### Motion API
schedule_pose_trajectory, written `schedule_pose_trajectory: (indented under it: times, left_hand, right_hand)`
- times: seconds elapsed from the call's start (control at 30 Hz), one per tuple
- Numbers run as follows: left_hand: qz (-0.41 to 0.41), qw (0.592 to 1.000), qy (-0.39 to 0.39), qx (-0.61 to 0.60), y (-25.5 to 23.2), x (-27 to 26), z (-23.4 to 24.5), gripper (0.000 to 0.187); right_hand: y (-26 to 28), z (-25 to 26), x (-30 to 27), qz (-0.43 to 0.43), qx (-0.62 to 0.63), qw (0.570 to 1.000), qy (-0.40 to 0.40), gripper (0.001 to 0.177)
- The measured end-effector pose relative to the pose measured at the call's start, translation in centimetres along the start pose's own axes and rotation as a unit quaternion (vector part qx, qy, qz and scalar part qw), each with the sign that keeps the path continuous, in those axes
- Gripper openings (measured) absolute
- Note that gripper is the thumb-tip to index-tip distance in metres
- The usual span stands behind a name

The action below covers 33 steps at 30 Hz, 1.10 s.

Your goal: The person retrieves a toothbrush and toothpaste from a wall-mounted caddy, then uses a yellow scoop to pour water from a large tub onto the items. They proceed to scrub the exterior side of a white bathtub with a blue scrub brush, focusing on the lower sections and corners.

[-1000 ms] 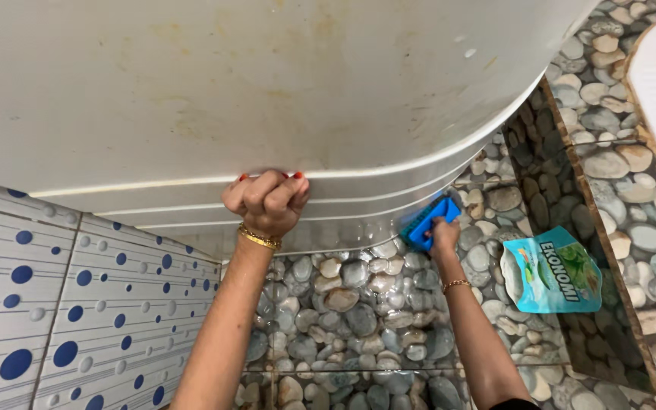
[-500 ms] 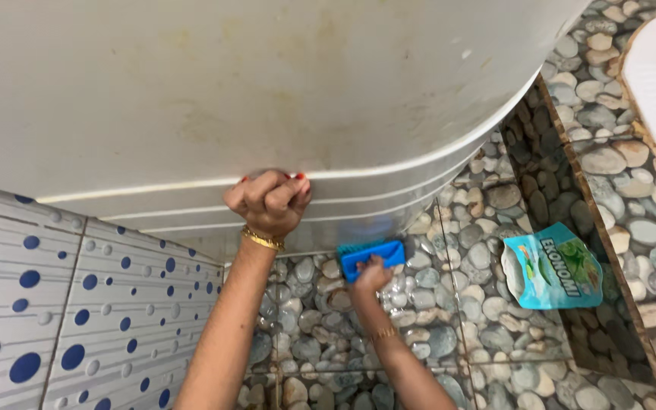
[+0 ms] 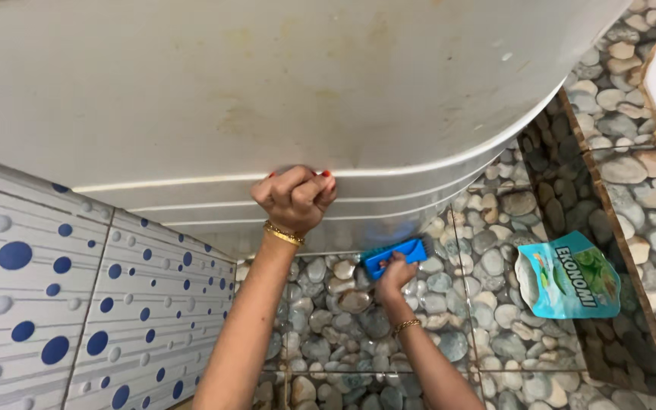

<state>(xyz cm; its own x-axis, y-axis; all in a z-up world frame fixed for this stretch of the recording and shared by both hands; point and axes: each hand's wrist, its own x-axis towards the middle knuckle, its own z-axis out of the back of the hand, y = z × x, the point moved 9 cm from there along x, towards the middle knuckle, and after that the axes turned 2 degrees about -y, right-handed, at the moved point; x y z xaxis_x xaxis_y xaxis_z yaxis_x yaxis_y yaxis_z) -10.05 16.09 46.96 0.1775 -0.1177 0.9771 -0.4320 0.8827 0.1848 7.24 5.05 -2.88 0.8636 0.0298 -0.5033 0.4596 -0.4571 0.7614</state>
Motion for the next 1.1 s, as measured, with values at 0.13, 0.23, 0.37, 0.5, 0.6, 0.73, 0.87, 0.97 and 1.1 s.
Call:
schedule_pose_trajectory:
  times: [0.13, 0.23, 0.37, 0.5, 0.6, 0.73, 0.87, 0.97, 1.1]
  left_hand:
    - [0.006, 1.000, -0.009, -0.012, -0.1, 0.0, 0.1, 0.024]
    - [0.003, 1.000, -0.009, -0.013, -0.1, -0.2, 0.1, 0.025]
    - [0.003, 1.000, 0.006, -0.011, -0.1, -0.5, 0.1, 0.023]
    - [0.006, 1.000, -0.001, -0.008, -0.1, -0.2, 0.1, 0.020]
    - [0.006, 1.000, 0.004, -0.006, 0.0, -0.3, 0.0, 0.020]
    - [0.010, 1.000, -0.005, 0.000, 0.0, -0.5, -0.2, 0.018]
    - [0.010, 1.000, 0.006, -0.006, 0.1, -1.1, -0.3, 0.020]
    - [0.012, 1.000, 0.002, -0.012, 0.5, -1.3, -0.5, 0.022]
    - [0.012, 1.000, -0.002, -0.013, 0.4, -1.3, -0.3, 0.023]
  right_hand:
    - [1.9, 0.9, 0.3, 0.027, 0.025, 0.998, 0.055, 0.021]
    - [2.7, 1.5, 1.3, 0.024, -0.044, 0.996, 0.078, 0.019]
    - [4.3, 0.0, 3.5, -0.022, -0.056, 0.992, 0.106, 0.016]
    - [9.1, -0.4, 1.3, 0.004, 0.037, 0.989, 0.146, 0.019]
    - [10.2, 0.2, 1.0, 0.030, 0.056, 0.984, 0.167, 0.022]
    - [6.7, 0.4, 4.3, -0.014, -0.053, 0.986, 0.160, 0.020]
    - [8.9, -0.8, 1.2, -0.020, 0.013, 0.988, 0.150, 0.022]
    - [13.5, -1.6, -4.2, 0.014, 0.090, 0.979, 0.182, 0.024]
    - [11.8, -1.9, -4.0, 0.040, 0.088, 0.984, 0.152, 0.024]
